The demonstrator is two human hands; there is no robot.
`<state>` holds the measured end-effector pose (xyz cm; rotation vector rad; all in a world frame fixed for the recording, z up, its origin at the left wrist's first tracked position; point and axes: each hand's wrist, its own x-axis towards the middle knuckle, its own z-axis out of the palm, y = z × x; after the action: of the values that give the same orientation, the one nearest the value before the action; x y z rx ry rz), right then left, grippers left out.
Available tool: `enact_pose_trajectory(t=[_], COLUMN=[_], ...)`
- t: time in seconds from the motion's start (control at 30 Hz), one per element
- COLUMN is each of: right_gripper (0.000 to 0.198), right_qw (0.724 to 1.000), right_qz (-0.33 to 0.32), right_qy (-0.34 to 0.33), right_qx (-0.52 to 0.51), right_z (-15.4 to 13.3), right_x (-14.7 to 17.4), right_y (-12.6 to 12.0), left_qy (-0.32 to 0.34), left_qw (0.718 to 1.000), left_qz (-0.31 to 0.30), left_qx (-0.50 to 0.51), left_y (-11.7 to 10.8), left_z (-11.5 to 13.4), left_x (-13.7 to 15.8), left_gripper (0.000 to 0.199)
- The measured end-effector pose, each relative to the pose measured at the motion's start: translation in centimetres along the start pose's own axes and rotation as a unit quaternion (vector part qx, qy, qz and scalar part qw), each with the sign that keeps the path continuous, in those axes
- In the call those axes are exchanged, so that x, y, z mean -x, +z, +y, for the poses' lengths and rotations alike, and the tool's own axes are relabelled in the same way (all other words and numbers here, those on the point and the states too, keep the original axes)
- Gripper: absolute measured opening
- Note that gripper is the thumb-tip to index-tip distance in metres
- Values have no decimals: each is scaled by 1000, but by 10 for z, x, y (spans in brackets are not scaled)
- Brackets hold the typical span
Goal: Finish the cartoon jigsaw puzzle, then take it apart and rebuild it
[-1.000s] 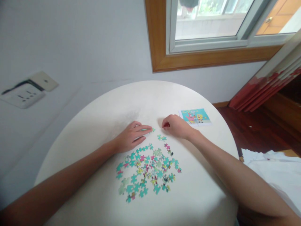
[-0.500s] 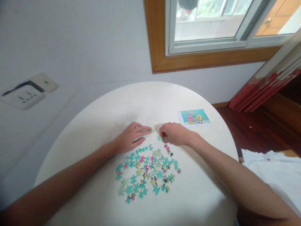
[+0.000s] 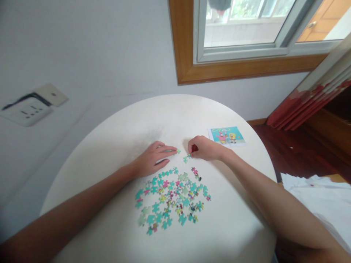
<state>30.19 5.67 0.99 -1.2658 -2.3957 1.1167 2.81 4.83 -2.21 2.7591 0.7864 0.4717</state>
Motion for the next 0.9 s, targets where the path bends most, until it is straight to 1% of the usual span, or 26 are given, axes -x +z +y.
enact_pose_trajectory(t=[0.13,0.23,0.33,0.43,0.5,0.57,0.63,0.7,0.8,0.9], right_gripper=[11,13,14,14,16,18,19,18,17,18], right_qw=[1000,999,998,993,989,988,987,986,984,985], right_qz=[23,19,13,39,63,71,58,38,12,17], right_qy=[15,13,18,32,8,-45,-97,-131,-157,-146], right_qx=[6,23,59,111,133,129,111,97,87,94], right_z=[7,7,3,-5,-12,-21,-29,-35,-38,-36], right_x=[-3,-1,2,3,3,4,5,6,6,5], right_y=[-1,-1,0,3,8,15,22,29,35,37], left_qy=[0,6,5,5,5,4,4,3,1,0], left_qw=[1000,1000,1000,1000,1000,1000,1000,1000,1000,1000], left_qz=[1,5,7,9,10,8,5,6,4,-1], left_qx=[4,8,11,12,12,8,3,-2,-8,-12], left_y=[2,2,2,1,1,2,2,3,3,3], left_z=[-2,-2,-2,-1,-1,-1,-2,-2,-2,-3], left_x=[0,0,0,0,0,0,0,1,1,1], left_gripper=[39,39,39,40,40,38,36,34,33,33])
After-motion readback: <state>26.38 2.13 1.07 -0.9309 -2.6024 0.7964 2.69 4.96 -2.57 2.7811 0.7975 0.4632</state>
